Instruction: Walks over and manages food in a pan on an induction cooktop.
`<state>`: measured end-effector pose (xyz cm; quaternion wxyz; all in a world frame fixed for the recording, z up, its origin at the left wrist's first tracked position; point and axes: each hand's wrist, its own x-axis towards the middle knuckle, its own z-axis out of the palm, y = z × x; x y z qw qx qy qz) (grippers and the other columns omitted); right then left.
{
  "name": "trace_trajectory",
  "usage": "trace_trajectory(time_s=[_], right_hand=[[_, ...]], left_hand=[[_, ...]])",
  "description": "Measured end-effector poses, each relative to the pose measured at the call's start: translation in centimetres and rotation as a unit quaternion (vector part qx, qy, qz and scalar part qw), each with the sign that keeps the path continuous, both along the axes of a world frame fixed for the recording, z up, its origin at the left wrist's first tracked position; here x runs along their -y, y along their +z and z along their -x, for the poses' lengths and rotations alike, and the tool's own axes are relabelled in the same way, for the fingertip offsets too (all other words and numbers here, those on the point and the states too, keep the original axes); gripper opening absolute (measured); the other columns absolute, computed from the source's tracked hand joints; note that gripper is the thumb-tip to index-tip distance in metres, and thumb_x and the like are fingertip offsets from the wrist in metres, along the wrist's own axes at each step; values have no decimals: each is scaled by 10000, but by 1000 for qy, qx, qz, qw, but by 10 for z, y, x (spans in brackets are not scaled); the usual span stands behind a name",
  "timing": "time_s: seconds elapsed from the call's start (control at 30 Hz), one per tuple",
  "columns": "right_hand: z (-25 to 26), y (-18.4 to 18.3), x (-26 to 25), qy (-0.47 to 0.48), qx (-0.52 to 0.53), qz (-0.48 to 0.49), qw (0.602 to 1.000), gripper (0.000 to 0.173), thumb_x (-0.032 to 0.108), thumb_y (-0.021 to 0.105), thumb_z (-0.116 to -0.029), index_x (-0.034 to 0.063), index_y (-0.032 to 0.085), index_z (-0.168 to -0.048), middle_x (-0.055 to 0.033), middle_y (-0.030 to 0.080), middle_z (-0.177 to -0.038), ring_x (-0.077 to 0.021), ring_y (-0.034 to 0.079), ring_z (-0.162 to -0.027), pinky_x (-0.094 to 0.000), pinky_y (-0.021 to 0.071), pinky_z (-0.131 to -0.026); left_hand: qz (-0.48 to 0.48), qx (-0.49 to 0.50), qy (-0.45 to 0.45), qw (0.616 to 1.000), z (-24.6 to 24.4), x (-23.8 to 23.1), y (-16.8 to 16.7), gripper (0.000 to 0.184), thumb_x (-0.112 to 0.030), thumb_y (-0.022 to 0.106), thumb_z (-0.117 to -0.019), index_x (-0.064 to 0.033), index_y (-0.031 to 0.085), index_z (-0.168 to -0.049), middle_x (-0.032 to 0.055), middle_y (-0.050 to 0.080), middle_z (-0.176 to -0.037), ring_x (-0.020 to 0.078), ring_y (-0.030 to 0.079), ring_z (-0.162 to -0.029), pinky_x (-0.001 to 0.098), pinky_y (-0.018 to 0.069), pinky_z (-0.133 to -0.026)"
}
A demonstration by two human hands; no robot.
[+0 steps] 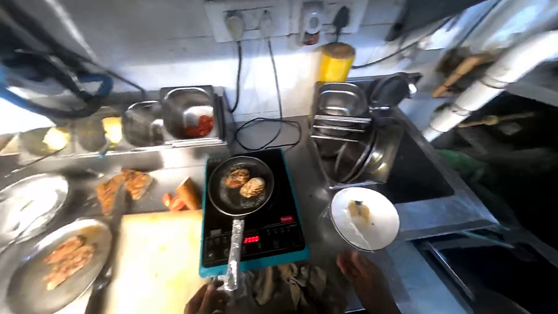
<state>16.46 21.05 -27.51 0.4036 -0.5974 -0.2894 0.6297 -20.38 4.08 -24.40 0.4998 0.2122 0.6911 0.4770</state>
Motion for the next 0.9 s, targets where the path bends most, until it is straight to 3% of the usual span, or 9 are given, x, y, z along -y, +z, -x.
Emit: trace_trajectory(time_s=[0.07,0.13,0.17,0.27,0.4,0.57,0.7,0.8,0.9], right_hand=[[2,2,10,126,32,5,991,338,179,462,-1085,-47,607,-1290,-122,746,-1000,-199,737,-837,-340,626,-738],[11,4,10,170,39,-1,985,340,179,521,-1053,-37,622,-1295,-126,745,-991,-202,729,-811,-342,622,-702],[17,6,9,176,44,-6,983,333,174,542,-1041,-34,631,-1286,-127,747,-984,-202,727,-800,-342,622,-693],[33,18,3,197,76,-24,977,314,159,547,-1038,-22,640,-1278,-108,746,-972,-182,716,-770,-327,611,-669],[41,26,-1,193,90,-75,974,303,139,526,-1027,-29,645,-1250,-92,740,-941,-164,705,-725,-308,606,-629],[55,35,-11,205,123,-122,963,326,195,497,-1056,-21,667,-1232,-95,738,-939,-176,701,-737,-313,602,-640],[70,47,-16,184,160,-173,954,242,139,531,-1033,-16,717,-1036,-48,736,-840,-124,690,-680,-264,594,-612],[98,56,-27,200,254,-262,909,151,149,676,-955,13,723,-913,-23,723,-791,-89,690,-685,-268,603,-652],[153,80,-49,226,332,-349,847,134,158,753,-919,44,719,-980,-45,726,-881,-138,707,-750,-359,626,-699]], left_hand=[[-10,57,44,997,-8,-24,14,476,-329,313,-1108,27,594,-1254,136,742,-947,253,740,-793,431,638,-689],[-33,114,35,992,-19,-50,24,474,-342,318,-1100,23,556,-1286,160,739,-966,273,745,-800,428,644,-677],[-41,133,19,990,-23,-59,26,447,-319,326,-1101,21,541,-1294,147,731,-929,243,729,-742,383,630,-625],[-48,117,6,992,-43,-60,22,335,-258,383,-1093,-8,584,-1188,-2,580,-681,83,514,-496,233,456,-445],[-50,81,-19,995,-64,-25,13,300,-262,407,-1087,-11,558,-1151,0,576,-683,101,515,-508,278,480,-476],[-51,56,-24,997,-43,-69,9,359,-302,401,-1094,-3,583,-1174,10,580,-700,121,524,-517,284,480,-474],[-38,73,-50,995,-57,-38,11,370,-316,423,-1084,-1,575,-1205,26,606,-736,136,563,-543,317,525,-504],[-40,76,-48,995,-57,-33,13,364,-318,437,-1085,-6,577,-1210,22,605,-732,134,572,-549,319,537,-513],[-43,79,-67,994,-44,-43,9,372,-343,427,-1083,-26,585,-1196,13,605,-718,130,567,-534,299,518,-487]])
